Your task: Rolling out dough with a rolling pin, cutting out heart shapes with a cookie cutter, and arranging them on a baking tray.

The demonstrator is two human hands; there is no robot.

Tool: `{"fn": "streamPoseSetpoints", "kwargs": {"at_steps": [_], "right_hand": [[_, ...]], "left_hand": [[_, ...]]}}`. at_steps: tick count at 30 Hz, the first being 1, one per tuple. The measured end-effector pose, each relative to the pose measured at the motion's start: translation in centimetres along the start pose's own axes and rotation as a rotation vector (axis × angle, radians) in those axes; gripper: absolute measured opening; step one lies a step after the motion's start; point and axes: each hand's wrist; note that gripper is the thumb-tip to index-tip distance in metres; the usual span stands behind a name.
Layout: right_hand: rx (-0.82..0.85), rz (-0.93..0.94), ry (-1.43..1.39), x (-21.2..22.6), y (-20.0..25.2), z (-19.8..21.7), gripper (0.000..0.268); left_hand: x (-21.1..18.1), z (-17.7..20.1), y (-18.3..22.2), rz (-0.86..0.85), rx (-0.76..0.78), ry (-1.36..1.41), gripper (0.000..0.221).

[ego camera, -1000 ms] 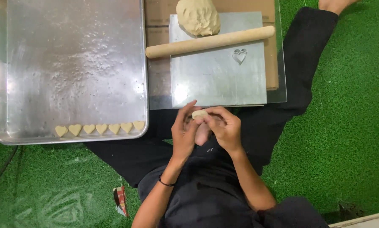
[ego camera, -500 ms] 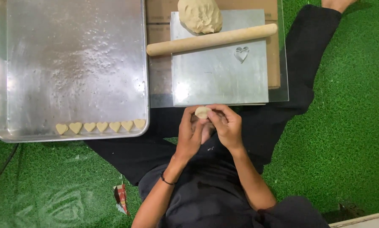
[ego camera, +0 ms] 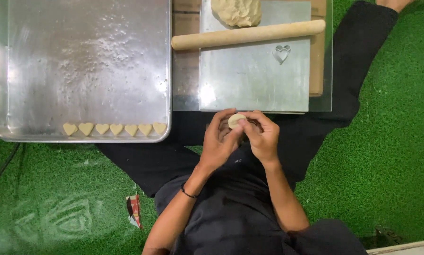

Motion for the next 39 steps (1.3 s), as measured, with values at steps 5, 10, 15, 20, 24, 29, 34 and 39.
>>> {"fn": "streamPoseSetpoints", "kwargs": {"at_steps": [5,10,15,20,24,29,34,39], "right_hand": [[0.008,-0.023,-0.081,-0.9,0.1,-0.1,0.016],[0.030,-0.051,-0.071,-0.3,0.0,-0.3,0.020],[-0.029,-0.101,-0.097,-1.7,0.4,-0.3,0.021],[0.119,-0.004,-0.125,0.1,-0.6,-0.1,0.021],[0.117,-0.004,-0.196,-1.3,-0.1,0.5,0.040],[-0.002,-0.011,-0.019,-1.2,0.1,0.0,0.017],[0.029,-0.022,-0.112,-0.6,0.1,-0.4,0.020],[0.106,0.037,-0.015,-0.2,-0.6,0.7,0.027]], "left_hand": [[1.3,1.0,-0.1,-0.008,-0.088,-0.090,0.019],[1.3,0.8,-0.3,0.006,-0.113,-0.025,0.024],[1.4,0.7,-0.1,0.013,-0.092,-0.016,0.033],[1.2,1.3,-0.5,-0.043,-0.115,-0.132,0.015],[0.8,1.6,-0.4,-0.072,-0.075,-0.219,0.015],[0.7,0.6,-0.1,0.002,-0.006,-0.060,0.042],[0.0,1.4,-0.7,-0.109,-0.074,-0.217,0.013],[-0.6,1.6,-0.8,-0.170,-0.048,-0.325,0.010]]}}
Point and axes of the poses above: each hand's wrist, its own y-axis away from the middle knuckle, its own z-axis out of the back of the hand, x = y × z, and after that the axes turned 8 degrees about x, right-handed
